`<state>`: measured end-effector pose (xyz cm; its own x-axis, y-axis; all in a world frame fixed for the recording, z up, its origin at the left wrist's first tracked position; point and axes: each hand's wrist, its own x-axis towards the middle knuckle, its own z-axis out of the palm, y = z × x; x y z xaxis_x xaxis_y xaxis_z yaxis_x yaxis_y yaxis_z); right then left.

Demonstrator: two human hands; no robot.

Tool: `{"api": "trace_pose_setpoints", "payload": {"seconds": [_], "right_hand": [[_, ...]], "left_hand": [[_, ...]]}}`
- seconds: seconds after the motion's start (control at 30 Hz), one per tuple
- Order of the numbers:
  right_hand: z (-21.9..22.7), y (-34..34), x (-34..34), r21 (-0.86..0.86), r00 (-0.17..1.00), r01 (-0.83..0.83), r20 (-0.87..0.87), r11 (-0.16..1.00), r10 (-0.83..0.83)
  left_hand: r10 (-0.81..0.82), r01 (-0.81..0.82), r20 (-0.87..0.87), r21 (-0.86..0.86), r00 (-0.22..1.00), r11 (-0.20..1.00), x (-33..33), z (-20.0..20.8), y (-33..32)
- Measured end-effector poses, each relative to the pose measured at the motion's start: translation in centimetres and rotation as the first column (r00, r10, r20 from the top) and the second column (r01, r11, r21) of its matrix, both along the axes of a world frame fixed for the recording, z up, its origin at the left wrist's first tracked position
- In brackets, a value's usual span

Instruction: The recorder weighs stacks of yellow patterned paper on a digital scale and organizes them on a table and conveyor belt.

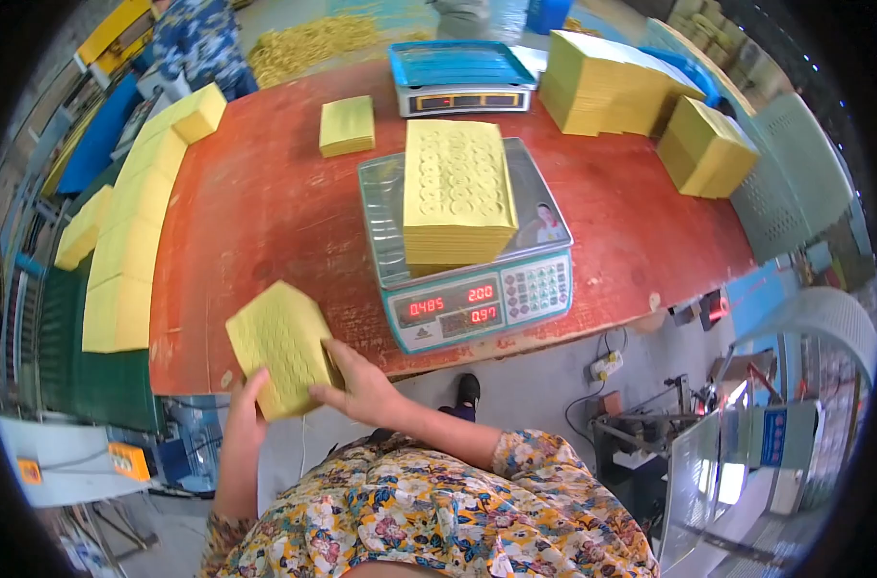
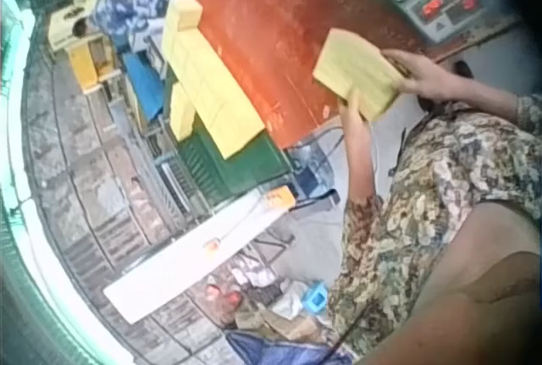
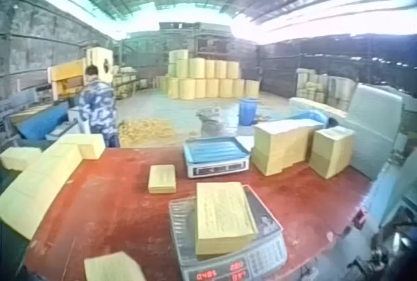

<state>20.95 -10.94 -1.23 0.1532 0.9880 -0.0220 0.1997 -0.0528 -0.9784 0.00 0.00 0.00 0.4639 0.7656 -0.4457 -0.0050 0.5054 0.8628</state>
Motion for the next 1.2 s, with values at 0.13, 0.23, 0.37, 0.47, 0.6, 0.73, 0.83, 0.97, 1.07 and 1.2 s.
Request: {"api": "trace_pose_setpoints", "payload": {"seconds": [0.13,0.23,0.37,0.47,0.6,0.73,0.83,0.97,1.07,1.2], "right_hand": [[0.0,-2.7,-0.2,0.001,1.0,0.018,-0.002,1.0,-0.018],[0.0,-2.6,-1.2,0.012,0.998,0.058,0.028,0.998,-0.059],[-2.8,-3.3,-0.7,-0.033,0.929,0.099,-0.356,0.994,-0.105],[-3.4,-4.9,0.5,-0.268,0.963,0.148,-0.18,0.952,-0.2],[0.9,-6.0,1.5,-0.231,0.884,-0.026,-0.46,0.973,-0.086],[9.1,-4.4,5.6,0.255,0.966,0.136,-0.249,0.957,-0.071],[17.3,-3.2,13.0,0.078,0.973,0.209,-0.12,0.975,-0.199],[19.7,-1.0,20.5,0.198,0.911,0.384,-0.243,0.902,-0.334],[17.9,-0.8,25.1,0.113,0.898,0.391,-0.263,0.913,-0.352],[15.8,-1.2,26.3,0.038,0.885,0.364,-0.324,0.931,-0.333]], "left_hand": [[0.058,-0.059,-0.02,-0.095,0.998,0.994,-0.7,-1.3,-3.8],[-0.003,0.008,0.072,-0.068,0.997,0.998,-1.6,-1.5,-3.0],[0.014,0.039,0.269,-0.193,0.963,0.98,-3.0,-4.4,-3.2],[0.007,-0.006,0.17,-0.004,0.985,1.0,-3.9,-5.1,-4.5],[-0.003,-0.016,0.223,0.084,0.975,0.996,-2.4,-1.1,-6.1],[0.031,-0.044,0.411,0.023,0.911,0.999,3.7,7.0,-2.2],[-0.233,0.099,0.283,0.418,0.93,0.903,12.8,15.2,0.6],[-0.331,0.27,0.398,0.204,0.855,0.941,22.7,20.4,4.7],[-0.397,0.345,0.196,0.252,0.897,0.904,27.5,20.6,4.0],[-0.428,0.392,0.079,0.282,0.9,0.876,28.9,19.6,4.2]]}}
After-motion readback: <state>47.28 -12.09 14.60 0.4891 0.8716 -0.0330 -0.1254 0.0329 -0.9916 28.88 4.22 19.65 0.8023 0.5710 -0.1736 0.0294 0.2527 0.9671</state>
